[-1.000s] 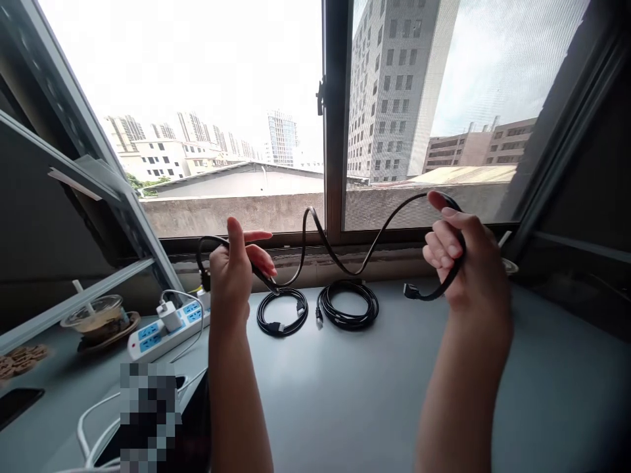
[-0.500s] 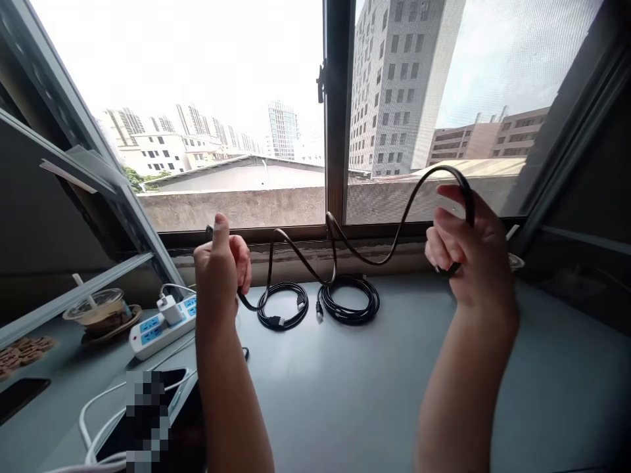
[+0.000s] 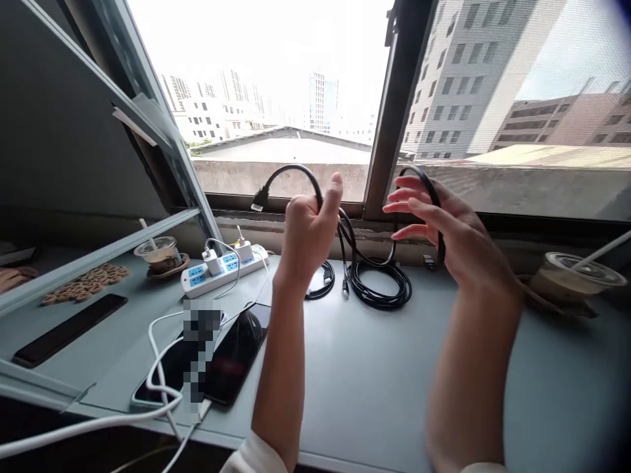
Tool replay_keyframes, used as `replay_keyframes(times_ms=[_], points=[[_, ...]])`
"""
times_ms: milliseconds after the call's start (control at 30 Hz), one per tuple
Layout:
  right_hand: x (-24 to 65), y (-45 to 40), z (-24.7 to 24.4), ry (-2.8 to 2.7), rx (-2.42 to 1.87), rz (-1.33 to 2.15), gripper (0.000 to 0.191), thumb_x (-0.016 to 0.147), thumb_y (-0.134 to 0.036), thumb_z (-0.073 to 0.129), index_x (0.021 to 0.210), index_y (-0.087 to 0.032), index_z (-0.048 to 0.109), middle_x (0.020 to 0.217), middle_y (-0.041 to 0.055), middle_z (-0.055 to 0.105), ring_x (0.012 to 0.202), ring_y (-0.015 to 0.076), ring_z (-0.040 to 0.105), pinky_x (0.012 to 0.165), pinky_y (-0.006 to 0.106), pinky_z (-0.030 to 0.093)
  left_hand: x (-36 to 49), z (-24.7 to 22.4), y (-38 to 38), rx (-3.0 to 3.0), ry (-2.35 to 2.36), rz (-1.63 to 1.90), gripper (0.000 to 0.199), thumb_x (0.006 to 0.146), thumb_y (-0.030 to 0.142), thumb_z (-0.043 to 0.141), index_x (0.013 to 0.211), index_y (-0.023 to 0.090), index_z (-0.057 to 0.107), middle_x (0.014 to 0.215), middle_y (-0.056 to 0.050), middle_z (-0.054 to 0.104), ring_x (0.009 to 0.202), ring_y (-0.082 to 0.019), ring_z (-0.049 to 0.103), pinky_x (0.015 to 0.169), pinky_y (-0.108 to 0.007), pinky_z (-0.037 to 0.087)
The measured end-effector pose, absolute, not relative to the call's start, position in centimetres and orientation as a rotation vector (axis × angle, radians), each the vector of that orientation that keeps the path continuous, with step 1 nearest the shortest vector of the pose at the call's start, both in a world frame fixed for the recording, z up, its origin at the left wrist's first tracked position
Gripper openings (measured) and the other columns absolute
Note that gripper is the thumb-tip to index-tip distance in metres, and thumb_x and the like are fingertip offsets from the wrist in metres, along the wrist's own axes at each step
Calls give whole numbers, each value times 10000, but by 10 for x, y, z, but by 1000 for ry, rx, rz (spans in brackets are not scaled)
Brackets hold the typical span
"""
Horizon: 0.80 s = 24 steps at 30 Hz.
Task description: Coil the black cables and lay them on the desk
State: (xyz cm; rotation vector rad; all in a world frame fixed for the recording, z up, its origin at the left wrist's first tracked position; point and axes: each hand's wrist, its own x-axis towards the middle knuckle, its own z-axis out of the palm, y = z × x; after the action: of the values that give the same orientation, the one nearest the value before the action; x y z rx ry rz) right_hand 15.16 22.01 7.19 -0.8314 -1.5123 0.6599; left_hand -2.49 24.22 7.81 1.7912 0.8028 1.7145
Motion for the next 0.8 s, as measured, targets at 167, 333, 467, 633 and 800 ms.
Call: replay_keyframes(times_ms=[167, 333, 467, 633, 800], points=[[144, 236, 62, -1572, -987, 726, 413, 876, -333, 489, 1282, -277, 440, 1130, 68, 587, 1045, 209, 573, 834, 357, 526, -16, 77, 238, 1851, 672, 1705, 593, 876, 430, 443, 366, 202, 243, 342, 38, 195, 334, -57, 167, 380, -292, 92], [134, 236, 63, -1530, -919, 808, 501, 883, -335, 488, 1358, -315, 331, 1071, 52, 607, 739, 152, 638, 637, 294, 553, -14, 82, 228, 1765, 480, 1729, 587, 881, 395, 448, 369, 191, 244, 341, 41, 202, 310, -46, 182, 359, -276, 119], [126, 223, 74, -1392, -941, 825, 413, 890, -289, 478, 1291, -215, 409, 924, 58, 642, 511, 58, 529, 424, 172, 427, -16, 86, 219, 1736, 364, 1764, 586, 892, 381, 427, 365, 186, 259, 338, 44, 227, 292, -31, 215, 349, -261, 143], [124, 210, 80, -1387, -899, 731, 393, 839, -264, 576, 1208, -168, 481, 830, 46, 650, 433, 21, 434, 355, 141, 334, -21, 87, 214, 1786, 534, 1764, 585, 890, 355, 427, 340, 184, 330, 312, 44, 281, 294, -29, 290, 360, -233, 236], [125, 201, 82, -1315, -873, 504, 370, 797, -271, 621, 1143, -174, 533, 699, 17, 645, 346, 24, 372, 289, 149, 264, -32, 89, 213, 1867, 837, 1677, 572, 883, 432, 411, 369, 183, 446, 298, 40, 320, 304, -40, 341, 388, -215, 302]])
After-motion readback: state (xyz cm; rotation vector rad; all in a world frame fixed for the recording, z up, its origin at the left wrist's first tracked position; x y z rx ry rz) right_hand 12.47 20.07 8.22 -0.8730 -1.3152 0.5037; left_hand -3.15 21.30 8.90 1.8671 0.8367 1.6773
